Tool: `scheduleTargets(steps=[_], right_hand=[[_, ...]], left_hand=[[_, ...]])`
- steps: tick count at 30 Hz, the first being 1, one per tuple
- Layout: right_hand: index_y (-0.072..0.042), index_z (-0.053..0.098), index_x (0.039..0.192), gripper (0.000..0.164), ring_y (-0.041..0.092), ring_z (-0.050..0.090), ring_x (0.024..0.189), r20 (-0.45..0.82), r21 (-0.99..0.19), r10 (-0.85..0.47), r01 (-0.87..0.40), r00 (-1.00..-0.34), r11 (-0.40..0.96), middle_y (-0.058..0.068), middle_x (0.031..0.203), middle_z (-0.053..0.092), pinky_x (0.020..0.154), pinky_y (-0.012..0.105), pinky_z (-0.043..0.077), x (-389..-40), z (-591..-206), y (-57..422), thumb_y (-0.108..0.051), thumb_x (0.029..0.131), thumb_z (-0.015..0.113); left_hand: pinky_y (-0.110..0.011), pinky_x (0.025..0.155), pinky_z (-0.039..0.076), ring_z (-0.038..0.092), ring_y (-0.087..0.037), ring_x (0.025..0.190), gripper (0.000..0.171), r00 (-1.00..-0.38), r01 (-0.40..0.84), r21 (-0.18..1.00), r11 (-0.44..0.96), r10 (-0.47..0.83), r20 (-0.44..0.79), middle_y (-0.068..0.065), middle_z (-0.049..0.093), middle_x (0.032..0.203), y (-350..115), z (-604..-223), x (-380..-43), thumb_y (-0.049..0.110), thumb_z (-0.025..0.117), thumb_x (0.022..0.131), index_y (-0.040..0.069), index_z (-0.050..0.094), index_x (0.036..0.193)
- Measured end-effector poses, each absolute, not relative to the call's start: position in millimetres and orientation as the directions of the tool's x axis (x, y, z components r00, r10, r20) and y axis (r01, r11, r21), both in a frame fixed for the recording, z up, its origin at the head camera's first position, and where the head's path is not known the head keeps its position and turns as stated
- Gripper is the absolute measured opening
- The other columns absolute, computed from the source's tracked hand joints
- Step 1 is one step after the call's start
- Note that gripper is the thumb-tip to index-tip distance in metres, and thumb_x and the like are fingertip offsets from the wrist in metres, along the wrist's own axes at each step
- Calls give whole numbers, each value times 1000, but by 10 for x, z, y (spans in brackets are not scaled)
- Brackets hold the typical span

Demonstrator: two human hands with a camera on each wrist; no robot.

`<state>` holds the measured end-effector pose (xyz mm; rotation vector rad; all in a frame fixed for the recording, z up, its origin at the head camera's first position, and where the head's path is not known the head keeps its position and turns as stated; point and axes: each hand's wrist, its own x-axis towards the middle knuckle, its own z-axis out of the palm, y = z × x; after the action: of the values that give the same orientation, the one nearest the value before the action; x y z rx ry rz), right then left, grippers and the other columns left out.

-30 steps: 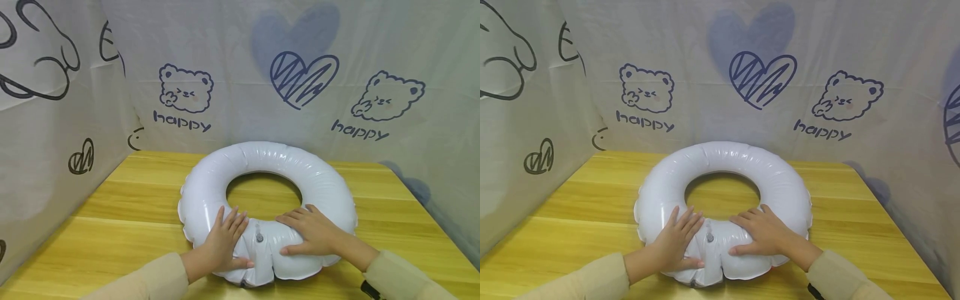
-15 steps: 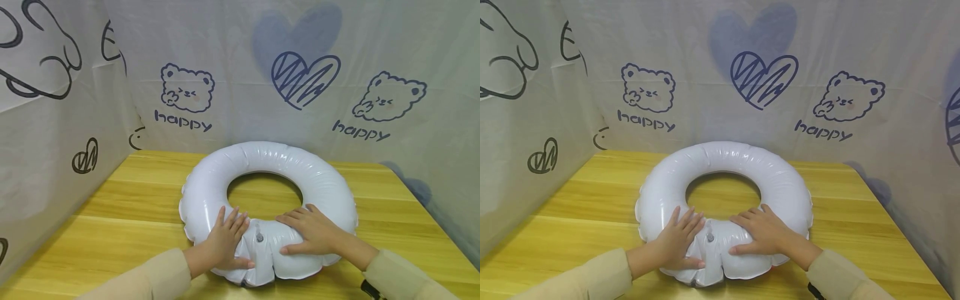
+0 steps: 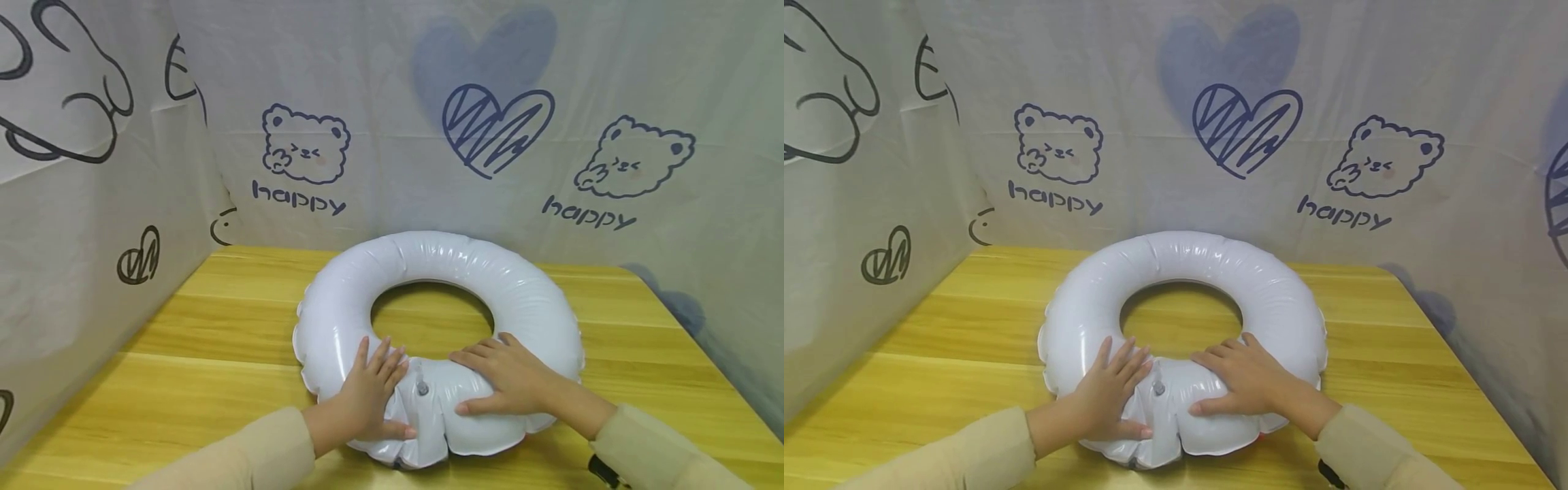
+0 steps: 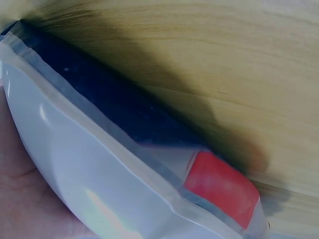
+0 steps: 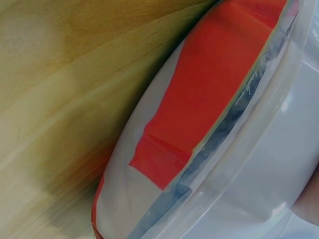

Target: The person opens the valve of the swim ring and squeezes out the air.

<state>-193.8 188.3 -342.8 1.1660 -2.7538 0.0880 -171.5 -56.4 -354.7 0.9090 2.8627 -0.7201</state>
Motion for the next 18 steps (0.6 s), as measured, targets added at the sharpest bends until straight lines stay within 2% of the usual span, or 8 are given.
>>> scheduleTargets(steps=[9,18], right_hand=[[-16,57,125,72,23,58,106,119,-6,-704,-710,-700,704,2,116,64,89,51,40,-1961,-3408,1861,-71,78,50],[-16,58,124,71,23,58,105,136,1,-705,-711,-697,703,1,115,64,89,50,41,-1967,-3419,1858,-70,77,52]], left_hand=[[-53,114,12,13,-26,145,97,-832,549,-431,716,516,-202,0,19,156,-560,-3554,-1738,86,25,74,23,27,147],[-53,114,13,13,-27,145,96,-833,546,-439,714,516,-197,0,20,156,-547,-3557,-1735,86,25,73,23,27,147]])
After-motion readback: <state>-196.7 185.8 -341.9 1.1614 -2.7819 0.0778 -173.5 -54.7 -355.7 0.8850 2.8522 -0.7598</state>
